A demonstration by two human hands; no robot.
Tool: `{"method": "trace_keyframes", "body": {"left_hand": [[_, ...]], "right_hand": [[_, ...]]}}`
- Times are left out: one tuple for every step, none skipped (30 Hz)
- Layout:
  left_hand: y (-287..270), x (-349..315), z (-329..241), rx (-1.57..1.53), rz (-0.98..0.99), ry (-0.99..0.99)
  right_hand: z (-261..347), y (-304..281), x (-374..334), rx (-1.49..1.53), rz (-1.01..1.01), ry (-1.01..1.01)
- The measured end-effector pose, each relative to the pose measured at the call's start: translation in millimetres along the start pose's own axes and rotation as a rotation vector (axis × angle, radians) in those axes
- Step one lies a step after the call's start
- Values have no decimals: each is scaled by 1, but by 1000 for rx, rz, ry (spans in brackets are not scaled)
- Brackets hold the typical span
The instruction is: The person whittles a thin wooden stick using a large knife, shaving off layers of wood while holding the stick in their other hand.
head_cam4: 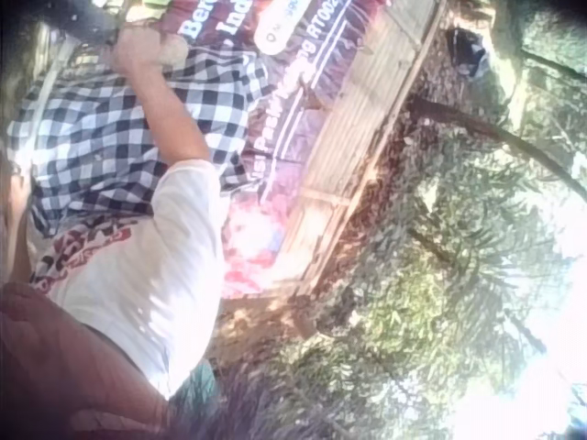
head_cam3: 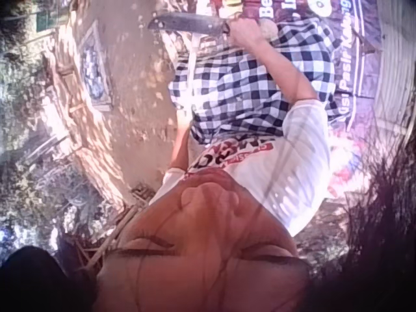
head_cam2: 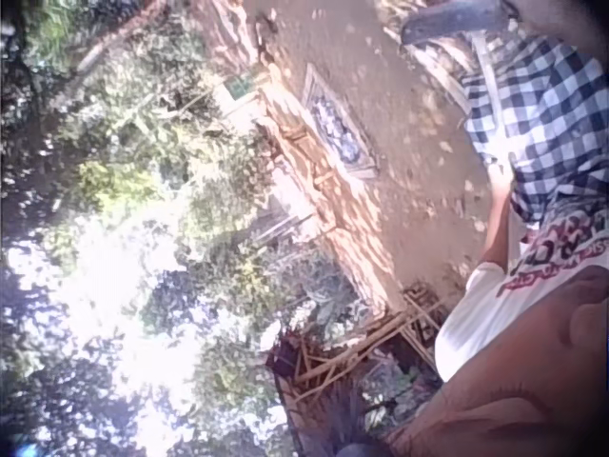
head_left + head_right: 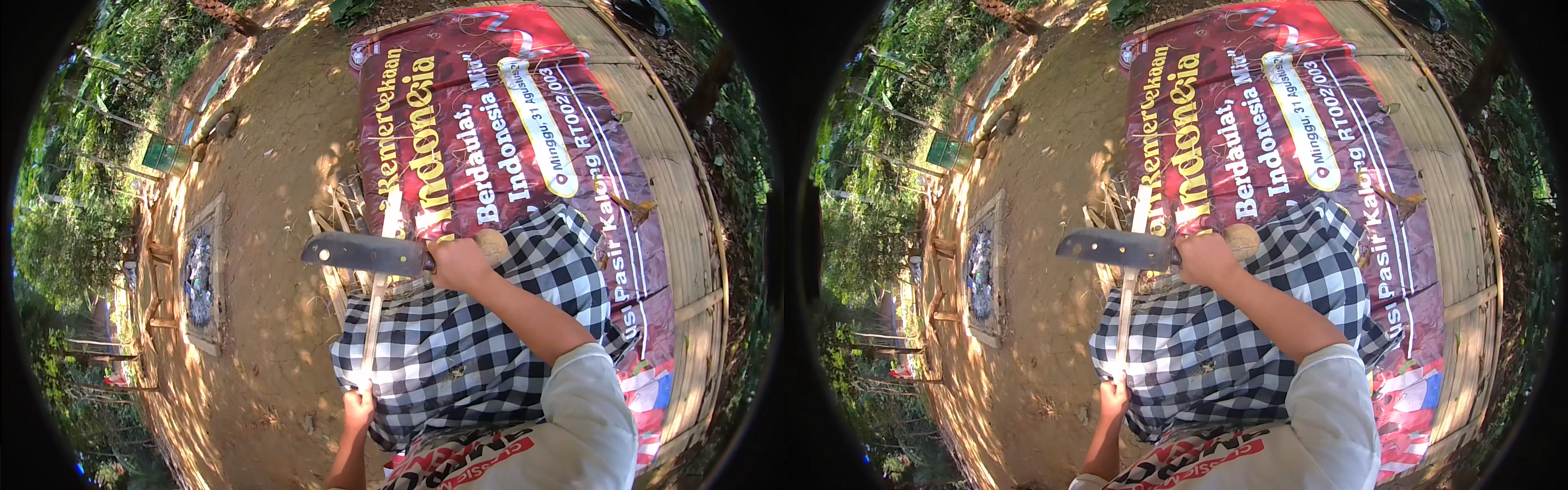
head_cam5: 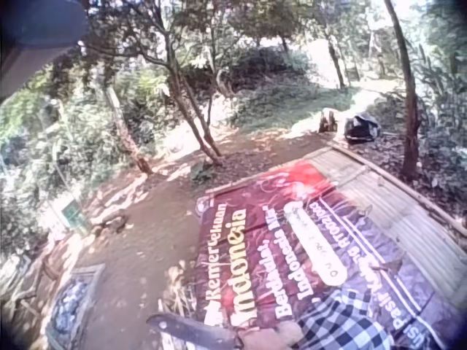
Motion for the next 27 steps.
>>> {"method": "trace_keyframes", "body": {"left_hand": [[0, 0, 7, -26, 1, 6], [0, -2, 11, -53, 1, 12], [1, -4, 8, -22, -27, 20], [3, -4, 6, -8, -32, 17], [5, -5, 3, 6, -37, 12], [4, -7, -1, 21, -51, 4], [2, -7, 0, 42, -47, 6], [1, -7, 2, 62, -43, 8], [1, -6, 2, 82, -34, 11], [1, -7, 2, 64, -38, 9], [1, -8, 1, 47, -42, 7], [1, -7, 0, 27, -38, 8], [0, -3, -2, 89, -28, -3], [-1, -3, -2, 89, -30, -15], [-1, -2, -1, 91, -26, -26], [0, 1, -1, 92, -23, -32], [-1, 1, 6, 114, -35, -34], [1, 3, 4, 96, -31, -41], [1, 1, 1, 83, -27, -54], [1, -1, -1, 70, -25, -68], [2, -1, 0, 50, -37, -82], [2, -1, 4, 44, -50, -73], [1, -3, 9, 39, -63, -64], [2, -4, 9, 29, -75, -55], [2, -4, 9, 51, -78, -52], [2, -5, 8, 48, -77, -52], [3, -6, 4, 45, -79, -49]], "right_hand": [[10, -1, -4, -4, 28, -63], [19, 0, -8, -8, 55, -128], [24, 4, -10, -28, 62, -166], [28, 8, -12, -49, 70, -205], [31, 12, -14, -69, 79, -244], [31, 10, -11, -64, 73, -233], [27, 4, -7, -60, 67, -223], [21, 0, -1, -56, 61, -213], [8, 3, 6, -95, 27, -178], [-5, -4, 16, -74, 15, -74], [-18, -12, 25, -53, 3, 32], [-28, -19, 28, -37, -10, 143], [-32, -20, 26, -33, -14, 162], [-36, -19, 26, -28, -18, 182], [-41, -18, 25, -25, -24, 208], [-41, -14, 23, -17, -33, 196], [-34, -7, 18, -9, -43, 185], [-27, -3, 13, 0, -49, 173], [-20, -3, 10, 7, -22, 134], [-13, -4, 7, 14, 5, 95], [-5, -4, 5, 30, 29, 49], [3, -2, 3, 14, 52, -10], [10, 1, 0, -3, 75, -69], [16, 3, -4, -24, 99, -130], [21, 6, -8, -26, 89, -168], [23, 7, -10, -22, 85, -183], [26, 5, -10, -16, 77, -200]]}}
Point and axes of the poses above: each hand's wrist, its own x-axis towards the middle knuckle, its own y-axis out of the palm, z = x × y, the point moved 3 cm from there along x, towards the middle knuckle, and after that the axes turned 9 degrees about -x, right-handed, at the moved point
